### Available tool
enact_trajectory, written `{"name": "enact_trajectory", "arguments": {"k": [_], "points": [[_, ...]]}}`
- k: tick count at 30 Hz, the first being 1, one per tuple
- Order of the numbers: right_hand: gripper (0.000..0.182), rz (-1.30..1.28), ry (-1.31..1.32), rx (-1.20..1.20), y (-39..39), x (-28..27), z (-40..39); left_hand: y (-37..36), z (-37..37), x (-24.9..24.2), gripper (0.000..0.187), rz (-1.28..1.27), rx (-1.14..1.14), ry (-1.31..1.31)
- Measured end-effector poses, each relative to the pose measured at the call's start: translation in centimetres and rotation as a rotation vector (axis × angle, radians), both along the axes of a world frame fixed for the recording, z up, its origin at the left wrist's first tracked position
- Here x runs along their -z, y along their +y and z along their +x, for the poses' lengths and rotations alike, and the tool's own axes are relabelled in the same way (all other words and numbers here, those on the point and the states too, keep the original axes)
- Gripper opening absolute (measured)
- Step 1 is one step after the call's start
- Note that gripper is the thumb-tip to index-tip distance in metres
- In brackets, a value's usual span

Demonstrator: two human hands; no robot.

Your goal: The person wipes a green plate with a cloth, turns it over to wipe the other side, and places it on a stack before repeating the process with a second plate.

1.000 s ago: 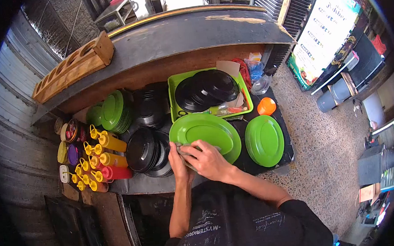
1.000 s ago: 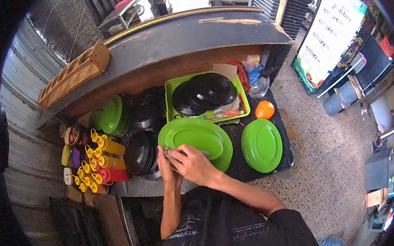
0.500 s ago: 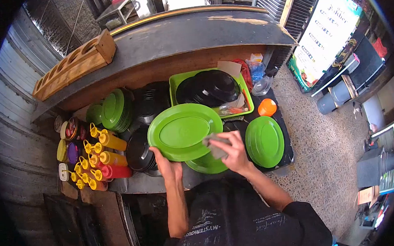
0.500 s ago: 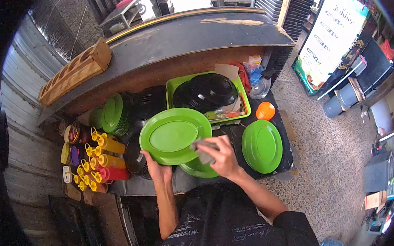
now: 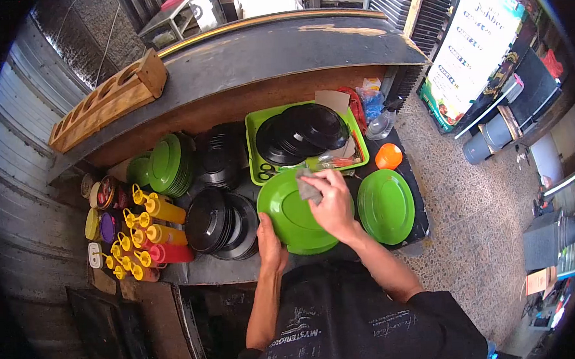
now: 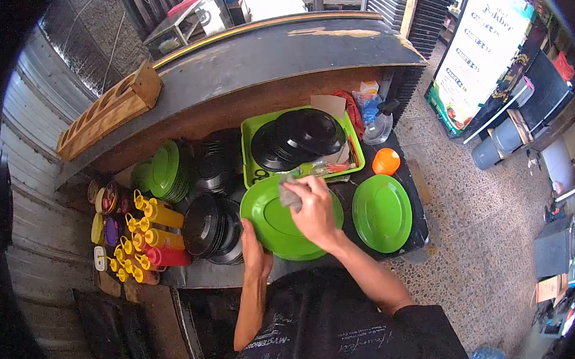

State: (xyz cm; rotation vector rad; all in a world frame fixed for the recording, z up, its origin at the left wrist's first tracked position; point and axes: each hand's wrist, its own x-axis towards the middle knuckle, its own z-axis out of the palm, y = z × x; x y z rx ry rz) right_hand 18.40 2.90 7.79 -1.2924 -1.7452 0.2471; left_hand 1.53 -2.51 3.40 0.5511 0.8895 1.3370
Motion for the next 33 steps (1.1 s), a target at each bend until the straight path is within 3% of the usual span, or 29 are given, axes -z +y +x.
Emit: {"name": "enact_trajectory", "arguments": {"k": [5,8,11,14,17,19,22,28,31,33], "points": [[0.046,0.020,0.002,-0.185,-1.4,-1.0,-2.0,-0.1,0.3,1.3,0.063,-0.012,0.016,0.014],[0.047,0.094,-0.099,-0.435,-2.6,-0.6,-2.8,0.2,0.4,1.0,0.064,-0.019,-0.090,-0.015],[0.045,0.101,-0.168,-0.501,-3.4,0.7,-2.7,0.5,-0.4,1.5,0.066,0.074,-0.103,-0.153],[0.043,0.123,-0.150,-0.451,-3.7,1.7,-1.5,1.0,-1.0,0.6,0.069,0.008,-0.331,-0.180],[0.049,0.099,-0.069,-0.334,-3.3,3.3,0.3,1.0,-2.0,0.3,0.075,0.009,-0.338,-0.194],[0.053,0.008,0.128,-0.040,-2.3,3.8,1.1,0.8,-2.0,0.0,0.070,0.012,-0.348,-0.231],[0.054,0.057,0.137,0.073,-0.4,3.6,1.9,0.4,-0.9,-0.1,0.069,0.015,-0.329,-0.202],[0.054,0.042,0.057,0.043,-0.5,1.1,-1.0,0.0,0.7,-0.4,0.065,0.026,-0.156,-0.185],[0.054,0.084,0.023,-0.028,-1.0,0.9,-2.7,0.0,1.2,-0.2,0.064,0.030,-0.183,-0.178],[0.054,0.042,0.050,-0.243,-2.0,0.3,-3.3,0.2,0.9,0.2,0.064,0.041,-0.195,-0.187]]}}
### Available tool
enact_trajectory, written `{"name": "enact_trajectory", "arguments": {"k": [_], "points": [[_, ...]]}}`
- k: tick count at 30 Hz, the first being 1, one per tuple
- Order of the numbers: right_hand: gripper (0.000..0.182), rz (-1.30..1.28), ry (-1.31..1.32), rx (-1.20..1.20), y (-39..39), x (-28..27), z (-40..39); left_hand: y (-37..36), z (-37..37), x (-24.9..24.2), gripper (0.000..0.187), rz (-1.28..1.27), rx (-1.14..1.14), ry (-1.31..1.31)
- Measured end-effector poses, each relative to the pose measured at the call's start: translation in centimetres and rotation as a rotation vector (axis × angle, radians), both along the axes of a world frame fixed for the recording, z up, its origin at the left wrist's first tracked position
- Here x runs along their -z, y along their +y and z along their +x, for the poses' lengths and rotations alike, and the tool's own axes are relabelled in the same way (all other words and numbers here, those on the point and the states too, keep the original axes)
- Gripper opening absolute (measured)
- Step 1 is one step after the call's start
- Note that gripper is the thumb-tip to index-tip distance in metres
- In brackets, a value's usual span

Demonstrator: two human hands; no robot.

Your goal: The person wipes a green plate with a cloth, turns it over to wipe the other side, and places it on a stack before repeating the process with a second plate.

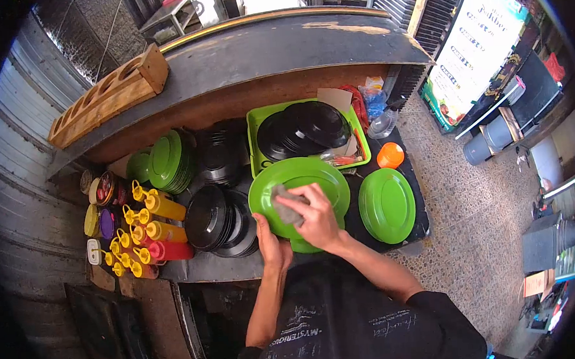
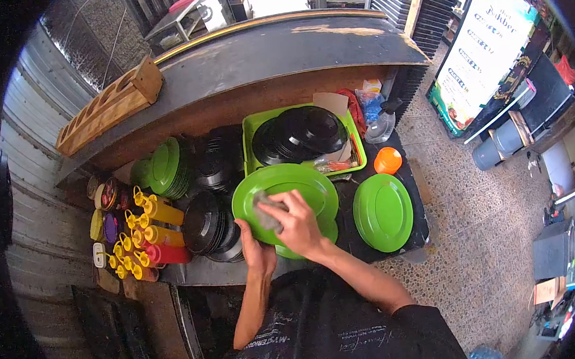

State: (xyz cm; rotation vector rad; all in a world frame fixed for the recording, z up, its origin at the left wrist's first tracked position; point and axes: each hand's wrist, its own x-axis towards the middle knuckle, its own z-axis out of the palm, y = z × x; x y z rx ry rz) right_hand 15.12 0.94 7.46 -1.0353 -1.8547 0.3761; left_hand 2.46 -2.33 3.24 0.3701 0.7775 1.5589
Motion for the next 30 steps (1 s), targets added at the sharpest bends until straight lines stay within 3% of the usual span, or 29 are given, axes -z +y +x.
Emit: {"name": "enact_trajectory", "arguments": {"k": [4,10,16,17,18,20,22,24,25,26,28,30], "points": [[0.051,0.061,-0.075,-0.153,-1.5,-0.1,0.5,0.4,-1.5,-0.2,0.066,-0.013,-0.031,0.008],[0.048,0.021,-0.168,-0.123,-1.3,2.0,4.8,1.1,-3.2,0.6,0.069,-0.053,-0.079,0.035],[0.048,0.018,-0.161,0.157,-0.4,2.1,7.2,1.4,-3.2,0.2,0.065,-0.054,-0.044,0.057],[0.034,0.047,-0.137,0.211,-0.2,2.2,7.4,1.5,-3.3,0.1,0.063,-0.050,-0.028,0.061],[0.034,0.044,-0.140,0.215,0.0,2.6,7.6,1.6,-3.3,-0.1,0.061,-0.047,-0.010,0.063],[0.020,-0.115,0.218,0.385,0.3,3.2,8.1,1.6,-3.8,-0.4,0.059,-0.070,0.016,0.069],[0.024,-0.128,0.197,0.466,-0.4,2.0,9.1,2.0,-4.0,-0.1,0.057,-0.092,0.046,0.066],[0.034,-0.523,0.016,0.431,-1.9,1.1,10.4,2.3,-4.0,0.5,0.053,-0.099,0.086,0.138],[0.041,-0.444,0.181,0.328,-2.3,2.5,10.6,2.6,-3.5,1.0,0.051,-0.073,0.114,0.140],[0.041,-0.448,0.178,0.337,-3.0,3.1,11.3,2.7,-3.0,1.4,0.051,-0.077,0.123,0.135],[0.037,-0.871,0.232,0.146,-4.1,2.8,13.0,3.0,-1.4,1.7,0.049,-0.085,0.217,0.105],[0.032,-0.932,0.318,0.157,-5.0,3.0,14.5,3.9,0.6,3.3,0.041,-0.170,0.204,0.079]]}}
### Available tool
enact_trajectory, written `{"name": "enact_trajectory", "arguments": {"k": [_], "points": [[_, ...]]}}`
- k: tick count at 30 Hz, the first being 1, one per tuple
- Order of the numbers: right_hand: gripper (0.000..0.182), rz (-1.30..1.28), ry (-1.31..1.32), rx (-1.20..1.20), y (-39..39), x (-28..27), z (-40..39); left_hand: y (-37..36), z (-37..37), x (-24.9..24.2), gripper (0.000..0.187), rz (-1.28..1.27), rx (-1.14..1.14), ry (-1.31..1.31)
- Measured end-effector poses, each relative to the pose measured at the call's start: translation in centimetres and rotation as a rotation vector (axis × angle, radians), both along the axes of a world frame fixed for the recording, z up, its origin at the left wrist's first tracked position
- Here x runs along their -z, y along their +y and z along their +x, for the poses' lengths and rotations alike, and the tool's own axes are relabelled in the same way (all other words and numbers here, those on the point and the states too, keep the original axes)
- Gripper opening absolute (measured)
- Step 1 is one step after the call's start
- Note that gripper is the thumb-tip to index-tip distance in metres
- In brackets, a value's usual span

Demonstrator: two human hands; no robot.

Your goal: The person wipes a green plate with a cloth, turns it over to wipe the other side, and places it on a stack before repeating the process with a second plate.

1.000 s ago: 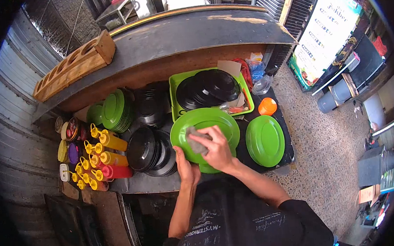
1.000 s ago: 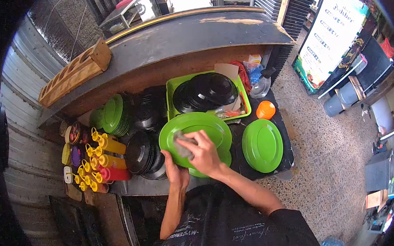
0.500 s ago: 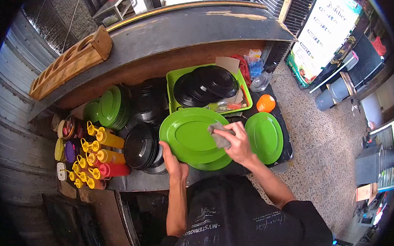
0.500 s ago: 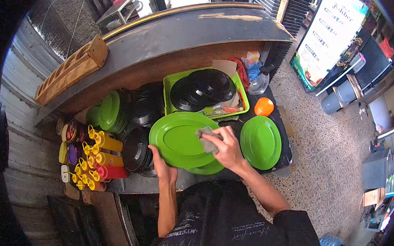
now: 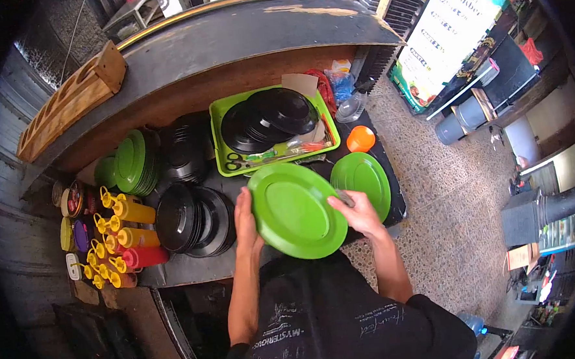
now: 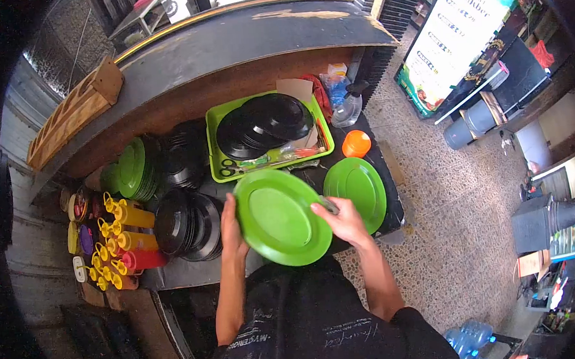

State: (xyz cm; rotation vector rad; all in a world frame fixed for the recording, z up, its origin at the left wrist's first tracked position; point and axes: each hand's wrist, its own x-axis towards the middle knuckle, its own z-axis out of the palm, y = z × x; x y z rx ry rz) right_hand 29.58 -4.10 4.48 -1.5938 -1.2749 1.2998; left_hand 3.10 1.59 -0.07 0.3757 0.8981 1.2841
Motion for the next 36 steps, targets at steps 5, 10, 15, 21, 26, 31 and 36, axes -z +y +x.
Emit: {"name": "enact_trajectory", "arguments": {"k": [5,10,15,21,26,31,36], "points": [[0.041,0.117,-0.324,0.417,-1.5,4.7,6.2,1.1,5.5,1.8,0.050,-0.046,0.345,0.105],[0.047,0.024,-0.637,0.591,-4.5,3.7,9.6,1.6,13.4,3.0,0.099,0.255,0.573,0.528],[0.048,-0.114,-0.764,0.701,-7.3,5.0,11.3,1.2,17.7,5.2,0.132,0.478,0.782,1.088],[0.048,-0.169,-0.789,0.748,-8.6,9.2,13.3,0.3,19.3,4.7,0.116,0.616,0.742,1.268],[0.038,-0.088,-0.793,0.852,-8.1,10.5,13.8,1.4,20.2,4.2,0.100,0.692,0.695,1.340],[0.036,0.016,-0.669,0.893,-8.1,12.2,15.0,2.4,20.5,4.7,0.091,0.655,0.681,1.393],[0.034,0.019,-0.582,0.905,-8.8,11.6,15.7,2.5,20.1,4.1,0.084,0.565,0.724,1.383]]}}
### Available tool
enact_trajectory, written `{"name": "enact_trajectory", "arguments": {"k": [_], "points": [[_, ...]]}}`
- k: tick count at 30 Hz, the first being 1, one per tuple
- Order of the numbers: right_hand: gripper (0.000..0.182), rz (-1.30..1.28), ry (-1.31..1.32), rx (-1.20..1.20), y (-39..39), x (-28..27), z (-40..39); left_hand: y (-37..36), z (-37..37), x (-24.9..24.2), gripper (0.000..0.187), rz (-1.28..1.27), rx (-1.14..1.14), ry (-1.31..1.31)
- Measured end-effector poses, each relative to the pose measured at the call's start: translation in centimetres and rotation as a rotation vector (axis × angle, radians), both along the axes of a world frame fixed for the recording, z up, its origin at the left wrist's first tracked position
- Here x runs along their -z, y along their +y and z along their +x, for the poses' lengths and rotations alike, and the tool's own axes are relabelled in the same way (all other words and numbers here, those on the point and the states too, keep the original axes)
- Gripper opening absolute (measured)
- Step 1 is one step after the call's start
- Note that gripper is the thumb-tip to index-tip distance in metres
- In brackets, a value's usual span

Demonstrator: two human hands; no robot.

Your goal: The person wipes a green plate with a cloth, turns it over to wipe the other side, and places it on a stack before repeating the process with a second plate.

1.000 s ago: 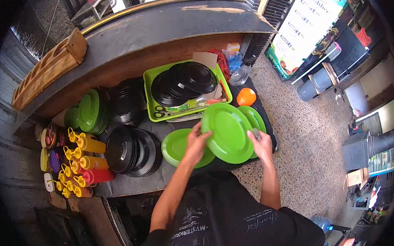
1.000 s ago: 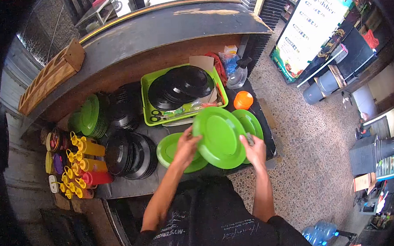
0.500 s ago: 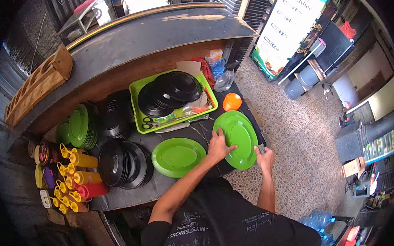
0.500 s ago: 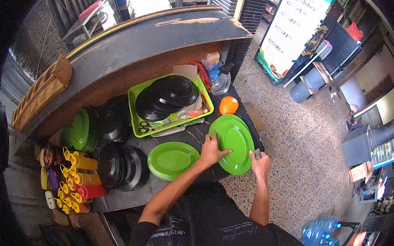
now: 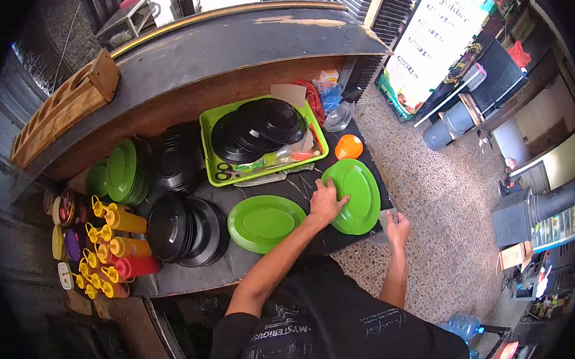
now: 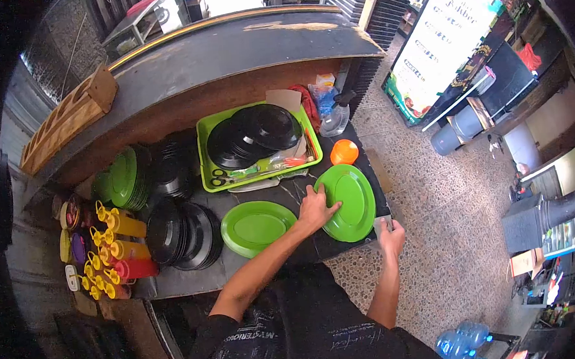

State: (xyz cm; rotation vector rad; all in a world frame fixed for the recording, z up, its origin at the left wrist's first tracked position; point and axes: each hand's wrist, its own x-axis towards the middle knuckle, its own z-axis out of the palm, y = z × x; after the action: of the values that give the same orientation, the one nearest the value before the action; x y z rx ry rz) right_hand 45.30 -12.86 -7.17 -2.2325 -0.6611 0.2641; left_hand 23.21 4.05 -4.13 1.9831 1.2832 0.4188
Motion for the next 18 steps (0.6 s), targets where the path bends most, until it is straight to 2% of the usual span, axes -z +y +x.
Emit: {"name": "enact_trajectory", "arguments": {"k": [2,4,6,8,9,10,12,14,16,18], "points": [[0.034,-0.072,0.077,-0.039,-1.0,-1.1,1.0,-0.1,0.0,0.1,0.084,-0.009,-0.007,-0.008],[0.033,-0.079,-0.056,-0.023,-2.0,-3.7,1.1,-0.1,0.2,0.4,0.084,-0.018,-0.012,-0.018],[0.034,-0.099,-0.025,-0.029,-2.6,-4.6,2.1,-0.3,0.3,0.6,0.087,0.005,-0.032,-0.042],[0.038,0.138,0.145,-0.032,-2.6,-5.1,2.4,-0.3,0.2,0.7,0.086,0.010,-0.030,-0.025],[0.044,0.091,0.114,-0.032,-2.0,-7.4,0.8,-0.3,0.0,0.5,0.085,0.024,-0.027,-0.009],[0.044,0.086,0.122,-0.035,-1.5,-7.2,0.1,-0.5,-0.7,-0.1,0.085,0.019,-0.030,-0.002],[0.045,0.173,0.202,-0.054,-0.9,-6.5,-1.1,-0.6,-2.2,-1.2,0.073,0.066,-0.090,-0.041],[0.050,0.168,0.298,0.022,0.1,-5.5,-3.8,0.3,-4.3,-0.5,0.068,0.053,-0.148,-0.047],[0.061,0.224,0.795,-0.281,1.8,-7.4,-7.7,1.2,-7.6,-0.1,0.061,0.068,-0.244,-0.031],[0.057,0.147,0.893,-0.398,2.9,-5.4,-10.4,2.0,-11.6,0.4,0.062,0.103,-0.284,0.126]]}}
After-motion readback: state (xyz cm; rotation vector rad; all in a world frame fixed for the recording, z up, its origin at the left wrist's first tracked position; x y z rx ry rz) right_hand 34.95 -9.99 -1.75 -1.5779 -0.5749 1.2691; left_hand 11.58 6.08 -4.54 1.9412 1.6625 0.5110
